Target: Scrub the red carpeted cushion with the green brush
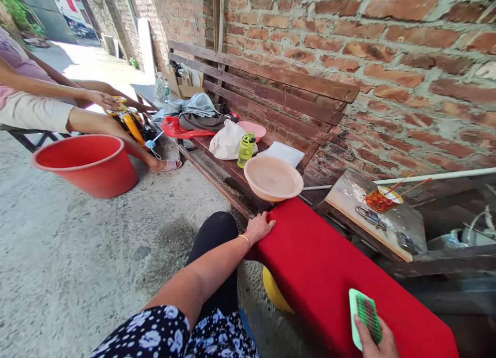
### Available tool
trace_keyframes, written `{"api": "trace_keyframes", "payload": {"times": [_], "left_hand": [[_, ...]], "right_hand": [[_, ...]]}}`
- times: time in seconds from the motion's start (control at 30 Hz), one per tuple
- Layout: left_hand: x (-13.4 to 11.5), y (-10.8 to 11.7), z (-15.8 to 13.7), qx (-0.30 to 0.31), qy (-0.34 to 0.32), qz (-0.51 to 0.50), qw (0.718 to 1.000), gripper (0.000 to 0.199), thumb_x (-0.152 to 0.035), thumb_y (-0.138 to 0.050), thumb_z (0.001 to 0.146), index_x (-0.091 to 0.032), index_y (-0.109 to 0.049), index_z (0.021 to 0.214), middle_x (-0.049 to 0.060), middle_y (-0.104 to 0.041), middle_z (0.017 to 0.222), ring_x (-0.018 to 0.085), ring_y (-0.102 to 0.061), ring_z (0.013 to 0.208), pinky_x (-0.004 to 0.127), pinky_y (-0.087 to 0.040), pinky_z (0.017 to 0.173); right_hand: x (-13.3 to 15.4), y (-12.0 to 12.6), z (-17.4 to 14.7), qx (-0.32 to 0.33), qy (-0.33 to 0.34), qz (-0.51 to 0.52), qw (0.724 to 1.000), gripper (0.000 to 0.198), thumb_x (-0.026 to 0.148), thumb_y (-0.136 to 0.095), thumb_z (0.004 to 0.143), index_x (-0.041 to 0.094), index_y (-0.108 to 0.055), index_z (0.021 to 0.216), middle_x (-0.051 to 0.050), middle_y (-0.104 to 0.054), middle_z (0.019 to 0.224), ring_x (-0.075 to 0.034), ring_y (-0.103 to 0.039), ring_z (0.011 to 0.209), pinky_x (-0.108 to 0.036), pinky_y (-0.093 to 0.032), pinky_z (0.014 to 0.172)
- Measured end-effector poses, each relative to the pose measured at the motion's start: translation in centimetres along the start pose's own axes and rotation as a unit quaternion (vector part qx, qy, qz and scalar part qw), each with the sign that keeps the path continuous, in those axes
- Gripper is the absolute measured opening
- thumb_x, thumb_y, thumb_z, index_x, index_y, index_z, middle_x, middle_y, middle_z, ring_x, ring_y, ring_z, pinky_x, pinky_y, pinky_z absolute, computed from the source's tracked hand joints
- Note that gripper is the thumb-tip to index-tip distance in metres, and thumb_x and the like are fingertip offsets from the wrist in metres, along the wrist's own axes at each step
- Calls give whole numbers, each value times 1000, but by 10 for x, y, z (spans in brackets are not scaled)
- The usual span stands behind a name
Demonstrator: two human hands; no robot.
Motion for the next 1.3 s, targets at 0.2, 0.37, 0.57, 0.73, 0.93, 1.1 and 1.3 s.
{"api": "trace_keyframes", "payload": {"times": [0.2, 0.37, 0.57, 0.73, 0.93, 1.1, 1.3], "left_hand": [[-1, 4, -2, 14, 13, -45, 999, 57, -58, -45, 94, -24, -49, 140, 14, -63, 131, 30, -62, 118, 42, -45, 100], [-3, 5, -5, 20, 14, -65, 998, 57, -56, -47, 93, -23, -50, 139, 15, -63, 130, 32, -60, 120, 46, -43, 102], [2, 2, -1, 26, 24, -120, 992, 50, -51, -43, 96, -22, -53, 136, 16, -63, 130, 33, -59, 121, 49, -42, 103], [13, 0, 5, 32, 93, -246, 964, 45, -46, -32, 101, -22, -57, 129, 13, -66, 129, 30, -60, 122, 44, -43, 101], [20, 0, 8, 15, 166, -318, 933, 38, -40, -32, 101, -22, -63, 115, 10, -71, 120, 26, -63, 114, 35, -45, 91], [22, -2, 9, 9, 184, -338, 923, 36, -40, -34, 101, -23, -64, 110, 7, -72, 115, 23, -65, 108, 31, -46, 85], [21, -4, 10, 17, 178, -327, 928, 36, -41, -34, 100, -23, -64, 110, 7, -72, 117, 25, -64, 110, 33, -46, 87]], "right_hand": [[160, -75, -59, 120, 174, 76, 974, 94, 81, -32, 75, 12, -46, 138, -23, -58, 138, -38, -55, 125, -50, -47, 101], [211, -101, -70, 106, 302, -17, 947, 88, 75, -24, 84, 9, -49, 137, -25, -62, 128, -38, -59, 118, -51, -47, 97], [141, -53, -11, 49, 146, -79, 985, 100, 85, -20, 79, 9, -44, 140, -27, -59, 132, -43, -60, 116, -56, -50, 93], [165, -55, -14, 41, 159, -45, 985, 99, 86, -25, 79, 12, -44, 141, -25, -56, 137, -43, -57, 120, -56, -50, 93], [259, -112, -37, 105, 424, -33, 899, 74, 70, -31, 90, 15, -52, 134, -19, -65, 122, -33, -60, 115, -48, -48, 99], [263, -106, 13, 48, 350, -117, 928, 79, 64, -27, 90, 4, -48, 135, -28, -64, 121, -39, -64, 106, -52, -49, 90], [271, -113, 4, 77, 320, -56, 942, 80, 70, -28, 88, 9, -45, 138, -23, -60, 133, -35, -60, 118, -45, -49, 95]]}}
Point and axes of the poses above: each hand's wrist, its own z-axis towards the middle knuckle, its own y-axis out of the back of the hand, x = y × z, the point moved 4 cm from there along z, towards the middle knuckle
